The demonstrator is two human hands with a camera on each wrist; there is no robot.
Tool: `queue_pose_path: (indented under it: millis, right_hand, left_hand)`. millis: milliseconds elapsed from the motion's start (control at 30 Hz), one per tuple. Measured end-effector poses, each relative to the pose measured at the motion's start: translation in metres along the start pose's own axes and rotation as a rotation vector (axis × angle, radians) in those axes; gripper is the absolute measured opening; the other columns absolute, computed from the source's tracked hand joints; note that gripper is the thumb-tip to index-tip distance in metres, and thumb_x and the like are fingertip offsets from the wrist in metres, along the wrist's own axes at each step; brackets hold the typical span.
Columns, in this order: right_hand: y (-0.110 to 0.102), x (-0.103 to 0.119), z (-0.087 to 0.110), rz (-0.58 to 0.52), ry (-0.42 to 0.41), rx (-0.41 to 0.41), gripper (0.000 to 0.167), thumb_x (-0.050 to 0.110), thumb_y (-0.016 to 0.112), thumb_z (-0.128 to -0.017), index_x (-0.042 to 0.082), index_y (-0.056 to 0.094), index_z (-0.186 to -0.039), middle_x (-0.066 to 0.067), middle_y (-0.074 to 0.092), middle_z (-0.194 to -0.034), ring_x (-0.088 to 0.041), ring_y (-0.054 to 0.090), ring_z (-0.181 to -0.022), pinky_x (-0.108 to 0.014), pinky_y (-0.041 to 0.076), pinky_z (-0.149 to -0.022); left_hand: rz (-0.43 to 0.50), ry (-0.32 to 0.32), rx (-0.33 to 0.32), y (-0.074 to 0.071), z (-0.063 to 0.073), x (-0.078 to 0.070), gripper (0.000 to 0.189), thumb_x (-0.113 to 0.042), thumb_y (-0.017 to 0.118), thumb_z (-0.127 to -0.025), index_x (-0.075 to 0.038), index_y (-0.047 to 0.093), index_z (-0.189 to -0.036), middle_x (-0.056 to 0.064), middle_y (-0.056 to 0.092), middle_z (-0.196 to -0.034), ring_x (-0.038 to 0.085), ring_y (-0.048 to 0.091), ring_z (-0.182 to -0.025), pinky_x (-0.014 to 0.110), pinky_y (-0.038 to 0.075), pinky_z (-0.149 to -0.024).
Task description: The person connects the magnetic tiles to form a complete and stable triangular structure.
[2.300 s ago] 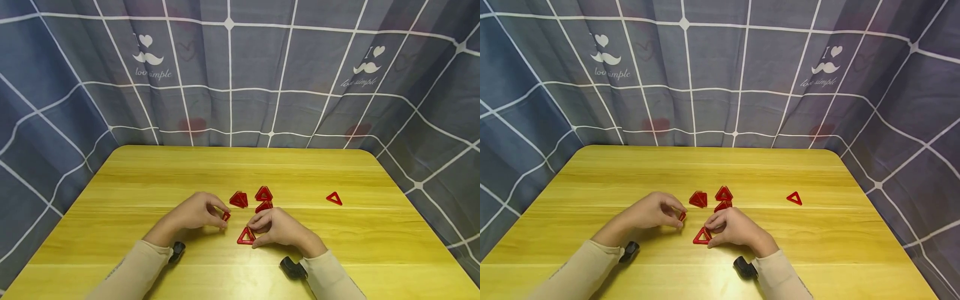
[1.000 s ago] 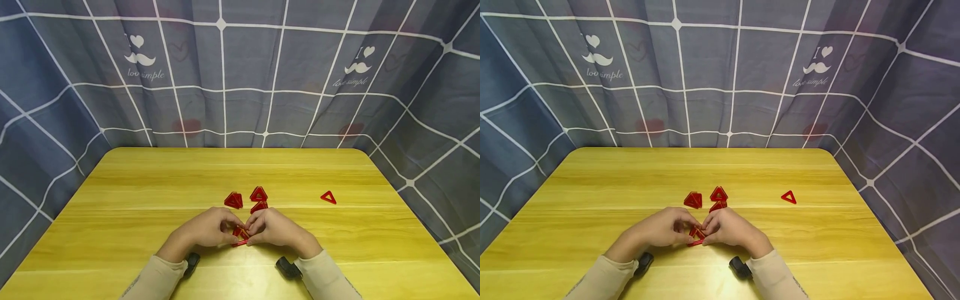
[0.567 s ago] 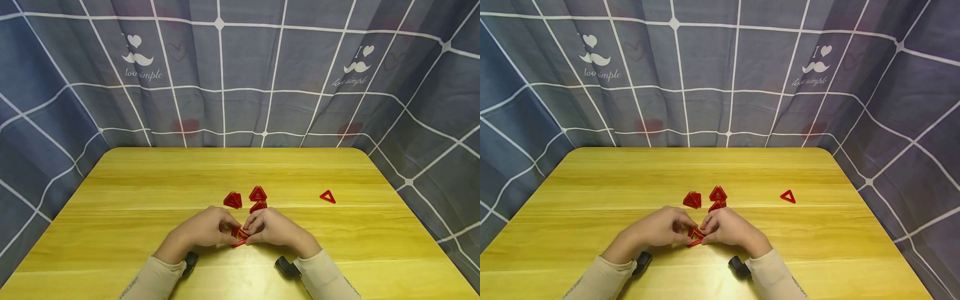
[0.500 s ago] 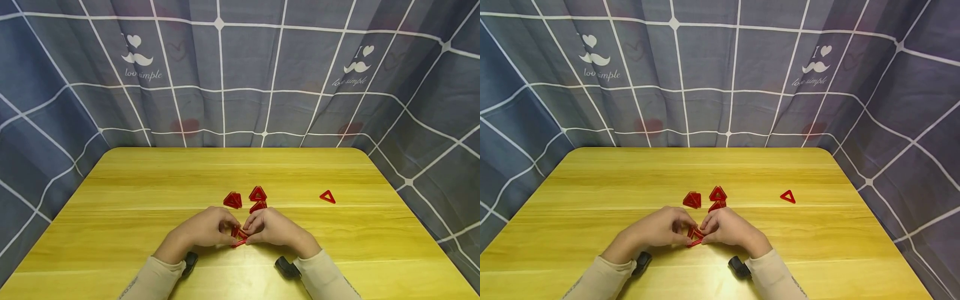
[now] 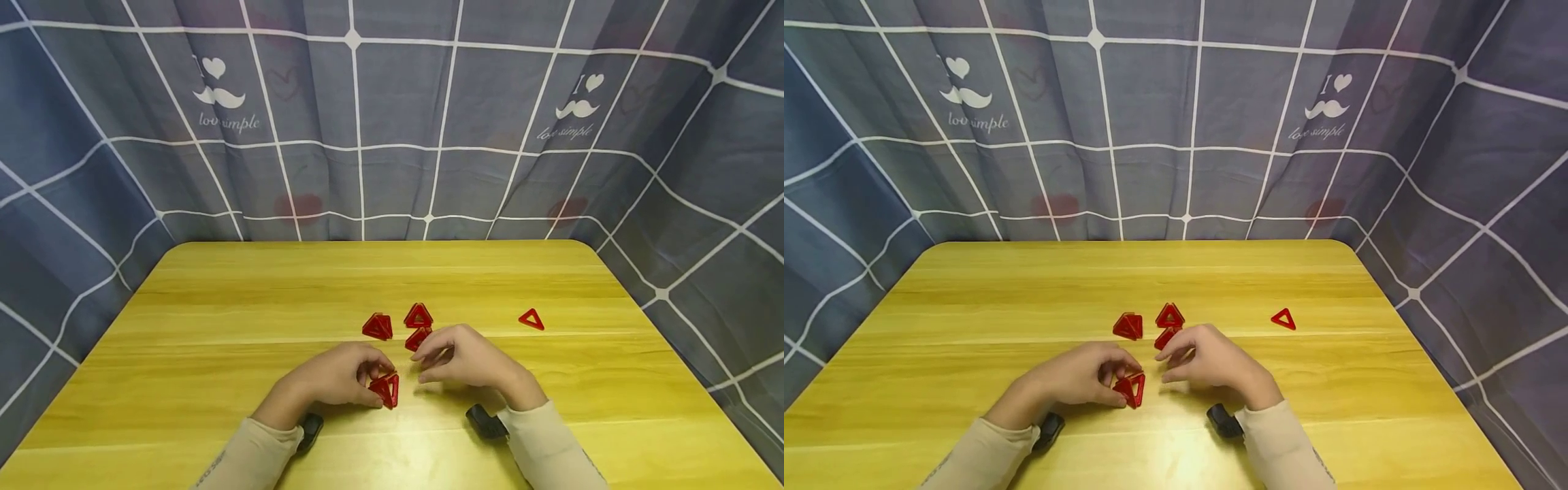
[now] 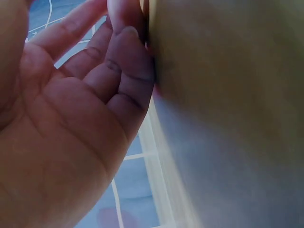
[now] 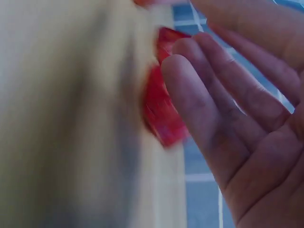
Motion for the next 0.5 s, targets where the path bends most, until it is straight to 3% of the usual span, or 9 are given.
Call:
queue_pose_path:
  millis: [133, 300, 500]
  right_hand:
    - [-0.038, -0.013, 0.021, 0.056, 0.049, -0.118, 0.023, 0.013, 0.086, -0.081, 0.004, 0.078, -0.101, -0.011, 0.072, -0.099, -0.018, 0.068, -0.081, -0.033, 0.057, -0.07]
    - [-0.094, -0.037, 0.049, 0.19, 0.191, -0.285, 0.035, 0.015, 0.088, -0.079, 0.002, 0.075, -0.108, -0.012, 0.071, -0.096, -0.021, 0.066, -0.079, -0.031, 0.054, -0.063]
    - [-0.135, -0.063, 0.071, 0.293, 0.333, -0.334, 0.051, 0.02, 0.089, -0.078, 0.001, 0.07, -0.121, -0.016, 0.068, -0.112, -0.029, 0.064, -0.094, -0.034, 0.053, -0.073]
  left_hand:
    - [0.009, -0.022, 0.0, 0.002, 0.0, 0.001, 0.039, -0.015, 0.087, -0.08, -0.012, 0.07, -0.114, -0.001, 0.058, -0.087, 0.008, 0.052, -0.068, 0.026, 0.047, -0.063]
    - [0.017, -0.027, -0.006, 0.002, 0.0, 0.001, 0.038, -0.014, 0.087, -0.08, -0.013, 0.07, -0.114, 0.0, 0.058, -0.087, 0.009, 0.052, -0.068, 0.026, 0.046, -0.062]
    - [0.025, -0.026, -0.003, 0.002, 0.0, 0.003, 0.037, -0.015, 0.087, -0.08, -0.013, 0.07, -0.113, 0.0, 0.057, -0.087, 0.009, 0.051, -0.067, 0.025, 0.045, -0.061]
Point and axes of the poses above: each hand's wrist, its own z-axis away from the middle knuckle, its own y-axis out of the palm, x = y × z, the point moved 2 cm from there along -z, towards the middle knuckle
